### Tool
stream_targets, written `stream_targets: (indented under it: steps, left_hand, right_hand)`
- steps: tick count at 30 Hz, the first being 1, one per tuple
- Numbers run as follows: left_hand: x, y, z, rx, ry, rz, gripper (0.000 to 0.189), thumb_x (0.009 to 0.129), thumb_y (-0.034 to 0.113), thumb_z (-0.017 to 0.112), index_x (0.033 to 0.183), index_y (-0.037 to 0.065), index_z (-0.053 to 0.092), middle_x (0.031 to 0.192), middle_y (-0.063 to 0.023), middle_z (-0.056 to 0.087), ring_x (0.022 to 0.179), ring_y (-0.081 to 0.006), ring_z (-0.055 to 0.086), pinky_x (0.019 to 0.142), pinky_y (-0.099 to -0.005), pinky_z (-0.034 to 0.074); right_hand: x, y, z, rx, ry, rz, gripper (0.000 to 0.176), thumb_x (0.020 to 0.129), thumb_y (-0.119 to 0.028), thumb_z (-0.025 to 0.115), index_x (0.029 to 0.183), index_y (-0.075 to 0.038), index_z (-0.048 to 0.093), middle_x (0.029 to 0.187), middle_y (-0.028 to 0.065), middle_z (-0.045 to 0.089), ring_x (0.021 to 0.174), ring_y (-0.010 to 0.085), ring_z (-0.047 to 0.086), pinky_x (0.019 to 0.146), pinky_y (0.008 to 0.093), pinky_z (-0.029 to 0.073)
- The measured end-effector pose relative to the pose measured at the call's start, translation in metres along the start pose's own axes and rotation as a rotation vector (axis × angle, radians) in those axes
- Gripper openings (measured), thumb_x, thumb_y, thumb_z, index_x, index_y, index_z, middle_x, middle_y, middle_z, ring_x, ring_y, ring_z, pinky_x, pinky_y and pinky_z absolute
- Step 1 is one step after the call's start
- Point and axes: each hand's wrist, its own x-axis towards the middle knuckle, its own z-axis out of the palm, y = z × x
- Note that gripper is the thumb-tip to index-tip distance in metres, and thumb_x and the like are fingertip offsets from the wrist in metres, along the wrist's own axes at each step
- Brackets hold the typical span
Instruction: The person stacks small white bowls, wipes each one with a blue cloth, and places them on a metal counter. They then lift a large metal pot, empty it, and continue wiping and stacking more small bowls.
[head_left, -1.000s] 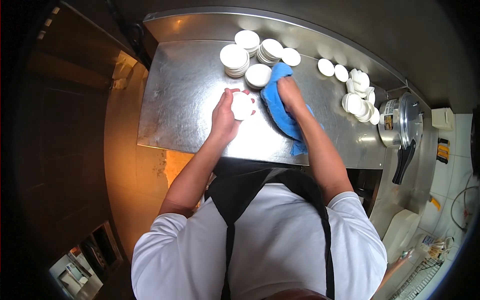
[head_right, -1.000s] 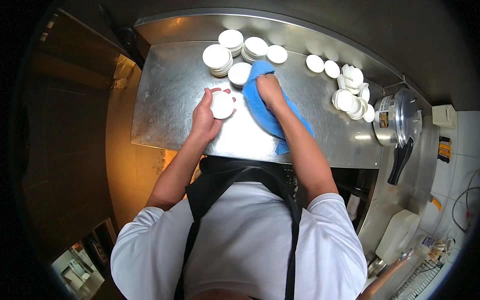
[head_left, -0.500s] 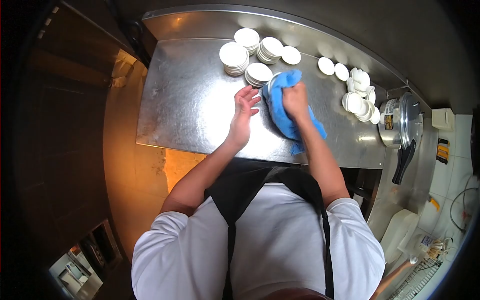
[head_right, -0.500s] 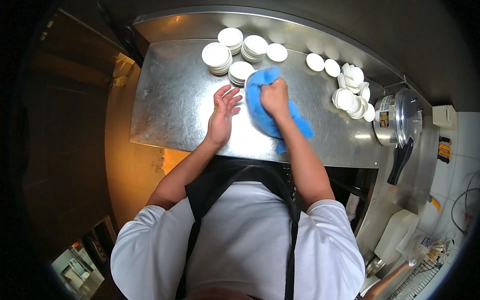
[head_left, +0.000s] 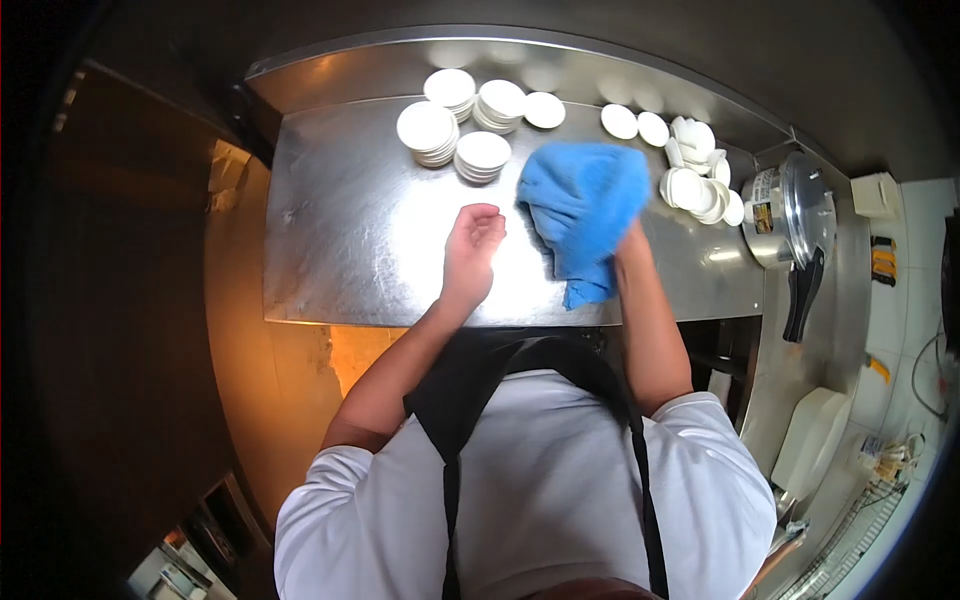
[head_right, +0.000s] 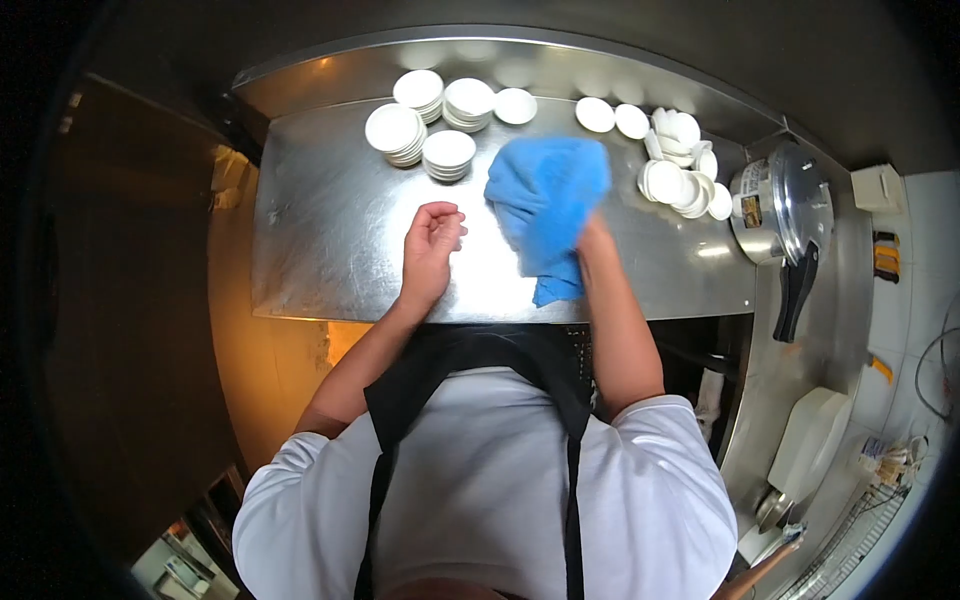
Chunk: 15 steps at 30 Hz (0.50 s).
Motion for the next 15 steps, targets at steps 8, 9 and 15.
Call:
stream_targets:
  steps: [8,9,15]
  left_hand:
    - [0.131,-0.004,0.142,0.830,-0.231,0.208,0.045,0.087,0.029,0.066,0.117,-0.003,0.057,0.109,-0.0237,0.063,0.102,-0.0358,0.061,0.089,-0.0402,0.048]
    - [0.154,-0.025,0.160,0.956,-0.171,0.279,0.049,0.087,0.029,0.066,0.120,-0.005,0.055,0.114,-0.0256,0.061,0.108,-0.0382,0.058,0.094,-0.0420,0.046]
    - [0.229,-0.088,0.200,1.020,0.076,0.130,0.038,0.082,0.013,0.068,0.109,-0.006,0.051,0.104,-0.0291,0.061,0.101,-0.0448,0.059,0.089,-0.0481,0.047]
  right_hand:
    - [-0.029,-0.029,-0.152,0.392,-0.115,-0.338,0.042,0.101,-0.037,0.042,0.129,-0.007,0.051,0.123,0.0104,0.059,0.110,0.0249,0.057,0.097,0.0413,0.049]
    - [-0.030,-0.023,-0.162,0.408,-0.120,-0.344,0.042,0.101,-0.038,0.042,0.128,-0.008,0.052,0.123,0.0102,0.059,0.110,0.0249,0.057,0.097,0.0415,0.049]
    - [-0.056,0.002,-0.211,0.511,-0.088,-0.312,0.045,0.100,-0.042,0.041,0.128,-0.009,0.052,0.123,0.0092,0.058,0.113,0.0253,0.055,0.099,0.0429,0.047]
